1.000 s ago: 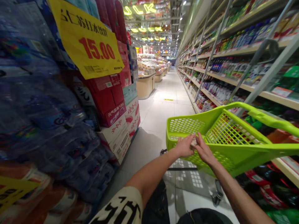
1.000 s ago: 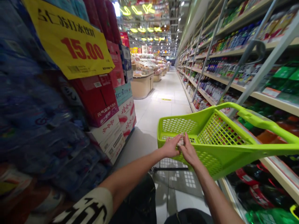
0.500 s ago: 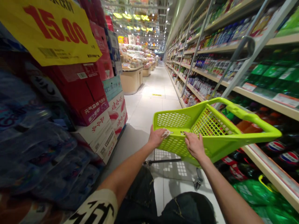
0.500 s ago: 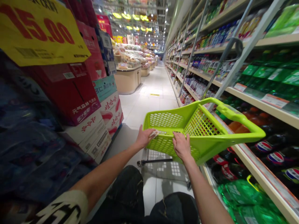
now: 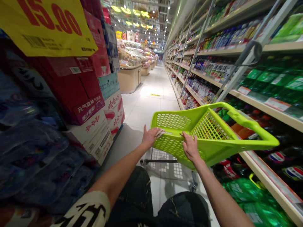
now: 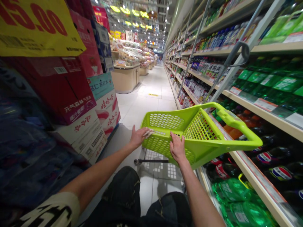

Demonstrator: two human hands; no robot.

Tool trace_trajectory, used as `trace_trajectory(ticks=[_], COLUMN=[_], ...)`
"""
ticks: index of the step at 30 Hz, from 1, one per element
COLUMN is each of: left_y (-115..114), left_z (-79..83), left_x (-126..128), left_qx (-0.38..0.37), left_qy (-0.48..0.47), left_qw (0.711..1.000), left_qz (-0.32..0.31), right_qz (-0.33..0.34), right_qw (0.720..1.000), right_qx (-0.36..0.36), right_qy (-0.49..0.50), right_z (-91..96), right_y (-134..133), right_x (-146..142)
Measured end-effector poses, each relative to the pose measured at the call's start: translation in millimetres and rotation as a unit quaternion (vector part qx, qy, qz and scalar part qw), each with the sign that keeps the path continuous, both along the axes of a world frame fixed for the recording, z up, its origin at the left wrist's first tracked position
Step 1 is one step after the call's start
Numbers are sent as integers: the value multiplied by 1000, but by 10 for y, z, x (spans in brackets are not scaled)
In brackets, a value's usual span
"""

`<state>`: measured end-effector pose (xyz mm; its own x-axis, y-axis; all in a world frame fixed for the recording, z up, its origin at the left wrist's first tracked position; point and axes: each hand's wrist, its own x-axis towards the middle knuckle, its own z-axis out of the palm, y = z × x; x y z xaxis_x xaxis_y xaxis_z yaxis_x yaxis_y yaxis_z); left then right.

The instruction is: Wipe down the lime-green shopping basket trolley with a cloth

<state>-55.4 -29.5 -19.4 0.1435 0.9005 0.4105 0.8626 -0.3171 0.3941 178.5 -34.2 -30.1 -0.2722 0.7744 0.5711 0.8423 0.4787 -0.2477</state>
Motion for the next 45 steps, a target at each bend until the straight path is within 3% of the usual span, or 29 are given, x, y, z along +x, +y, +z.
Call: trace_trajectory(ticks=[3, 9, 11, 15, 17, 23, 25, 27, 31, 34, 36, 38, 40, 42, 45], left_y=[-31, -18, -12, -29, -50, -77, -63, -40, 21, 70, 98, 120, 140, 168, 226], left_z=[-23, 10, 1, -26, -18, 30, 12, -22, 20, 252, 434, 545, 533, 413, 174], left_x=[-105, 448, 362, -92, -145, 436, 450, 273, -350, -693, -752, -666, -470, -237, 27], left_qx=[2, 35, 32, -1, -5, 28, 36, 25, -7, -3, -26, -58, -75, -80, -55], left_qy=[-8, 28, 27, -8, -22, -18, -7, 1, 22, 54, 75, 89, 82, 38, -79], left_qw=[1000, 996, 996, 999, 998, 998, 996, 998, 1000, 999, 995, 985, 979, 984, 993], left_qz=[20, -84, -77, 38, 62, -60, -75, -54, 11, 4, -59, -136, -170, -152, -71], right_qz=[-10, -10, -9, -5, -9, -9, -5, -2, -18, -25, -26, -26, -28, -31, -27], right_qw=[1000, 1000, 1000, 1000, 1000, 1000, 1000, 1000, 1000, 1000, 1000, 999, 999, 999, 999], right_qx=[6, 1, 1, 3, 3, 9, 6, 3, 5, 9, 10, 10, 9, 8, 1], right_qy=[13, 1, 5, 4, 1, -19, -23, -23, -3, 11, 14, 16, 18, 21, 18], right_z=[-27, -12, 7, 3, -16, -56, -57, -52, -25, -4, 3, 8, 12, 18, 24], right_y=[34, 46, 25, 24, 46, 80, 71, 57, 29, 15, 12, 10, 6, 0, -8], right_x=[-6, 7, 23, 32, 18, 6, 28, 43, 13, -31, -54, -72, -87, -96, -93])
